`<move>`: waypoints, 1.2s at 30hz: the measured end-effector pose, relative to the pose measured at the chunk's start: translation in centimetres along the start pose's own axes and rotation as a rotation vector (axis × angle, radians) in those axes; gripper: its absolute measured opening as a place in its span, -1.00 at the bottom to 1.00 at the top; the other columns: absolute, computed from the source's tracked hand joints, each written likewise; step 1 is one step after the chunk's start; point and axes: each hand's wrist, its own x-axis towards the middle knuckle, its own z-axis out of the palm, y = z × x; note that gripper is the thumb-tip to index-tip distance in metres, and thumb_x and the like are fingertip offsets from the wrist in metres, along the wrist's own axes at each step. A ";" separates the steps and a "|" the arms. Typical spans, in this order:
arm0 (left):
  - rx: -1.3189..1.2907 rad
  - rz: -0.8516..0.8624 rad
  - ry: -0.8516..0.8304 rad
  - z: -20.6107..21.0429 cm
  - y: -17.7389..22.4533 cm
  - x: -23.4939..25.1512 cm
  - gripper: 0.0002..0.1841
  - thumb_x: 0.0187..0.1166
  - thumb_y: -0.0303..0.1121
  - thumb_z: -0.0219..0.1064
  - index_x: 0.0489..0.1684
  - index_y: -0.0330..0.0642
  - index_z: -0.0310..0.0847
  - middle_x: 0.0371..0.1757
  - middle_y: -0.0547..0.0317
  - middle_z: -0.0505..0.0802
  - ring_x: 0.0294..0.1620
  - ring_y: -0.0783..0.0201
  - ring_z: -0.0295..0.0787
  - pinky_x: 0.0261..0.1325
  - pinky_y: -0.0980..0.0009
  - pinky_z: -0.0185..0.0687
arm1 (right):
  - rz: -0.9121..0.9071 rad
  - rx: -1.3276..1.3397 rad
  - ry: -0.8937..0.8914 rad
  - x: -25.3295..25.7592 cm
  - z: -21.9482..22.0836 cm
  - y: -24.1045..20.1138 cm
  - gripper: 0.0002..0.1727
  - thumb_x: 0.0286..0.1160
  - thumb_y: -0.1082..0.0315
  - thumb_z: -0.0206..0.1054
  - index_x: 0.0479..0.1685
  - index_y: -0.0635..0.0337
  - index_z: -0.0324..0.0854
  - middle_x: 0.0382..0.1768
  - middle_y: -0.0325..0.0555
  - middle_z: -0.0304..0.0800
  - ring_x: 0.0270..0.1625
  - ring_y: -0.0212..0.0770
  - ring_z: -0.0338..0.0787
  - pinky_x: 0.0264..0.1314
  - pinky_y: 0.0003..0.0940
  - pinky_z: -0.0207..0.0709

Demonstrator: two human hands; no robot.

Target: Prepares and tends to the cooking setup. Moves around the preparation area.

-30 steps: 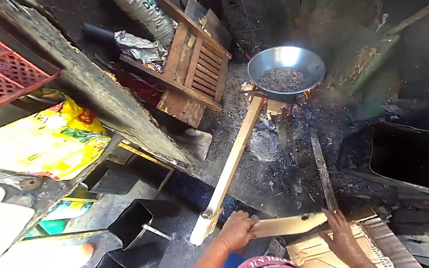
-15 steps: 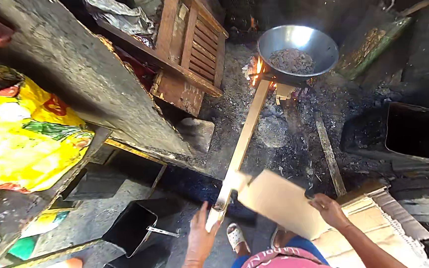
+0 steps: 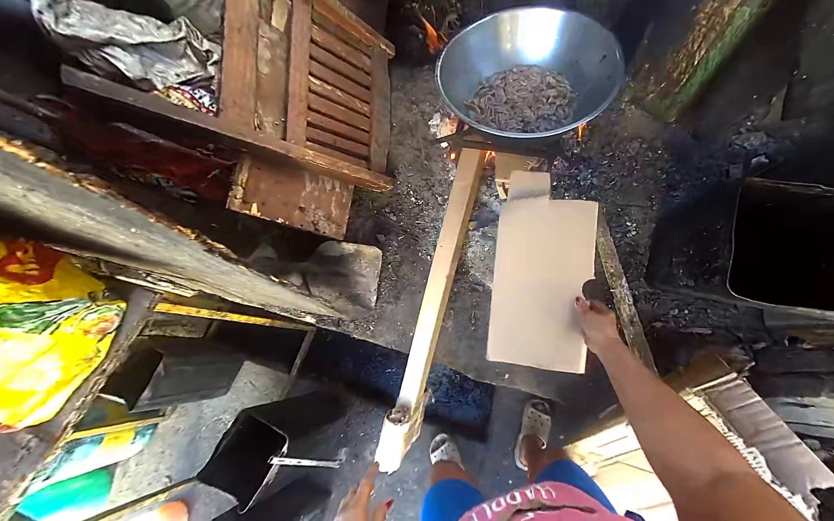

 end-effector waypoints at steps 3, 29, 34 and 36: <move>-0.015 0.044 0.129 -1.5 3.1 -1.4 -0.34 0.59 -0.39 0.41 0.71 -0.39 0.34 0.38 -0.50 0.71 0.41 -0.43 0.67 0.52 -0.30 0.48 | 0.010 0.229 -0.066 3.0 0.1 -0.4 -0.64 0.77 0.24 0.26 0.26 0.38 0.60 0.05 0.10 0.76 0.02 -0.19 0.76 0.15 -0.18 0.67; -0.006 0.818 -0.040 -6.6 44.4 23.0 -0.52 0.71 -0.29 0.31 0.60 -0.18 0.54 0.43 -0.11 0.77 0.48 -0.02 0.68 0.57 0.04 0.53 | 0.309 -0.267 -0.008 16.6 17.7 -3.9 -0.45 0.74 0.06 0.23 0.39 0.41 0.59 0.40 0.35 0.66 0.50 0.17 0.65 0.58 0.07 0.45; 0.128 0.612 -0.139 -8.8 45.7 26.6 -0.48 0.71 -0.26 0.31 0.66 -0.12 0.49 0.45 -0.16 0.71 0.53 -0.11 0.59 0.59 -0.05 0.46 | 0.415 -0.227 -0.011 17.6 17.3 -4.6 -0.32 0.75 -0.08 0.22 0.36 0.49 0.58 0.37 0.43 0.64 0.48 0.24 0.64 0.54 0.16 0.47; 0.111 0.575 -0.161 -9.5 46.7 27.4 -0.46 0.70 -0.24 0.32 0.67 -0.13 0.47 0.46 -0.18 0.70 0.53 -0.12 0.59 0.61 -0.04 0.44 | 0.447 -0.156 -0.002 17.2 16.4 -6.1 -0.35 0.73 -0.03 0.28 0.36 0.51 0.55 0.34 0.45 0.64 0.41 0.24 0.67 0.48 0.16 0.49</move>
